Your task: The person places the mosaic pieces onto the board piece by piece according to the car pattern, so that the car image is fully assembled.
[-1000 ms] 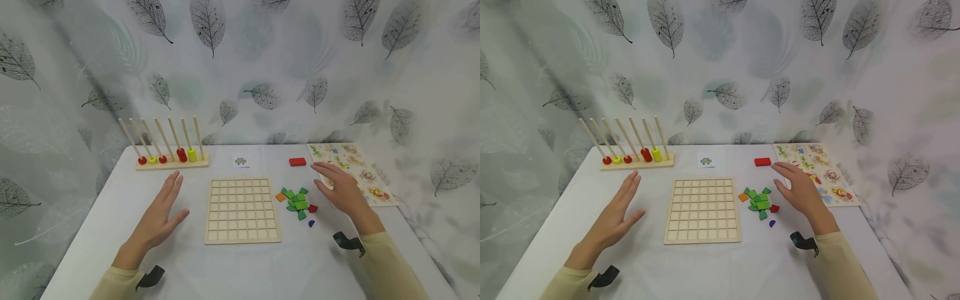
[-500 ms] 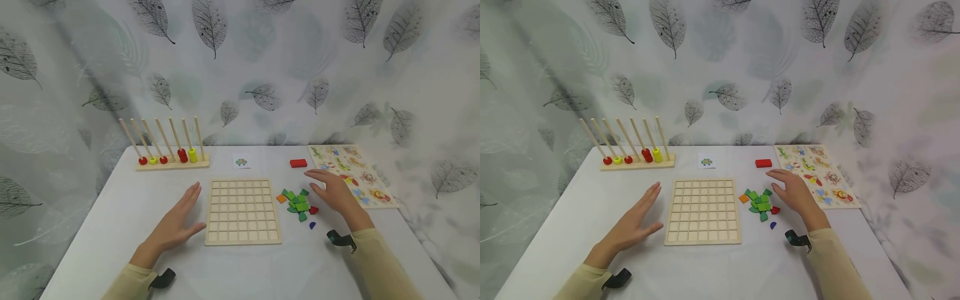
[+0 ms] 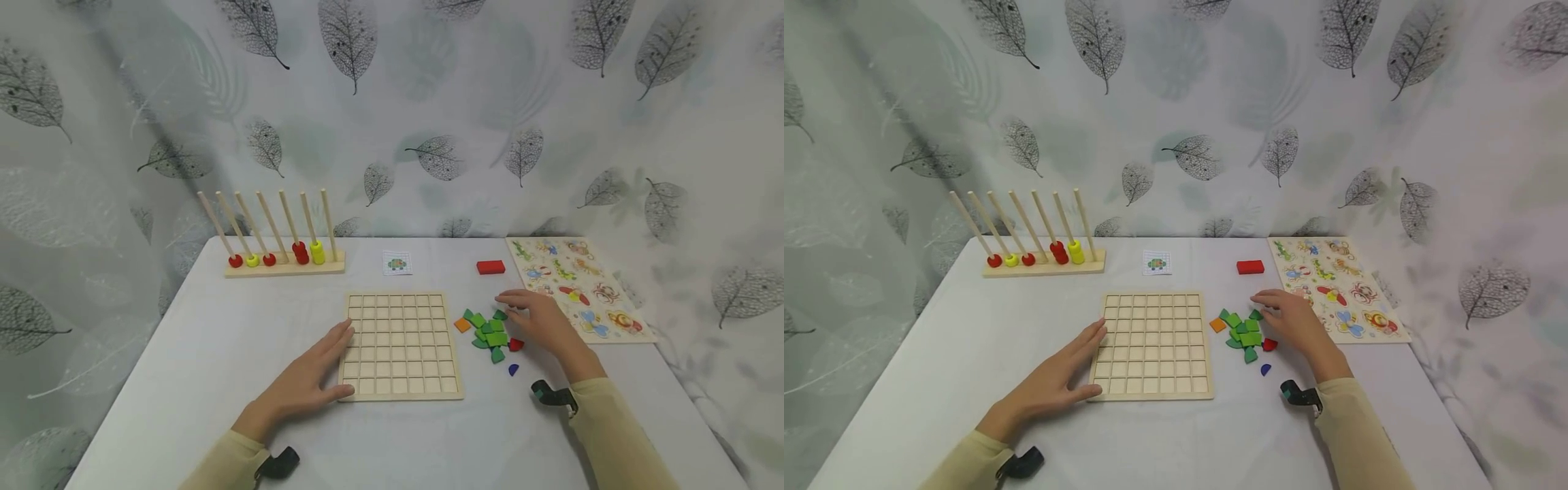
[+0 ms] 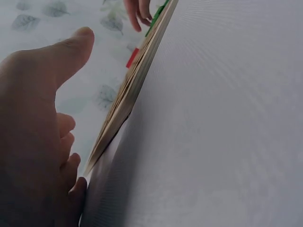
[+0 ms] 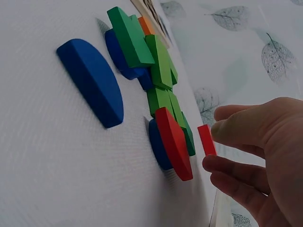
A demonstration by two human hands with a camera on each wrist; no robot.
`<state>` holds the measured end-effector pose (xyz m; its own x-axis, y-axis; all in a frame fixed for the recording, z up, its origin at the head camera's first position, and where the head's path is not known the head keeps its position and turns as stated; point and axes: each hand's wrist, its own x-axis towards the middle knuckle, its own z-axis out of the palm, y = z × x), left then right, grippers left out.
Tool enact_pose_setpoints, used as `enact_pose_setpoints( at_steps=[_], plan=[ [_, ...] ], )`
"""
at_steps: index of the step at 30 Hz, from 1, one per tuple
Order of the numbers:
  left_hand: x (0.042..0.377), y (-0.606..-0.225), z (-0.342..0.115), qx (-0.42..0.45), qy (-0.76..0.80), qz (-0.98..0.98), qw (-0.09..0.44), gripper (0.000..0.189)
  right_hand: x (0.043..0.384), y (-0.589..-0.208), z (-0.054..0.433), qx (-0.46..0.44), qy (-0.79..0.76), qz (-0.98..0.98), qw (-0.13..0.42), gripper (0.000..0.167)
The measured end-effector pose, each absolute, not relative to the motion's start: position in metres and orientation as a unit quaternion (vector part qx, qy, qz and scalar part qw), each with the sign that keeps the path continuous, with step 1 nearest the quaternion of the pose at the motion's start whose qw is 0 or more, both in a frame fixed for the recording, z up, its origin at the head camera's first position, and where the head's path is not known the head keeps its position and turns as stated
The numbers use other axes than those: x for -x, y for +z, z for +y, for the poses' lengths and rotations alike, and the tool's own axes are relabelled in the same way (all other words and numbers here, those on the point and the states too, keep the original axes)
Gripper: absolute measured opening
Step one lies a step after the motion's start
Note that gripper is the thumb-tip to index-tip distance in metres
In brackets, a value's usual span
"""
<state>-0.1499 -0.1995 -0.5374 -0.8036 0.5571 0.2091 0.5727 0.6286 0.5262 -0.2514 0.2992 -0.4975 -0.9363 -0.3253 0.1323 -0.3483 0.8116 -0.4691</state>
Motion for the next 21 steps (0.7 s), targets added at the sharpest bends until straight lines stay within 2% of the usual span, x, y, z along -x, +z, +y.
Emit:
enact_pose_setpoints(
  at_steps=[7, 13, 21],
  plan=[
    [0.1480, -0.5431, -0.1971, 0.336, -0.254, -0.906, 0.044, 0.088, 0.2510, -0.5013, 0.2998, -0.176, 0.240, -0.955, -0.007, 0.037],
    [0.1454, -0.5454, -0.1980, 0.347, -0.221, -0.909, 0.068, 0.087, 0.2509, -0.5050, 0.3013, -0.179, 0.240, -0.954, -0.017, 0.035],
    [0.1447, -0.5416, -0.1964, 0.332, -0.218, -0.916, 0.053, 0.090, 0.2534, -0.5070, 0.3012, -0.184, 0.247, -0.951, -0.007, 0.032]
  ],
)
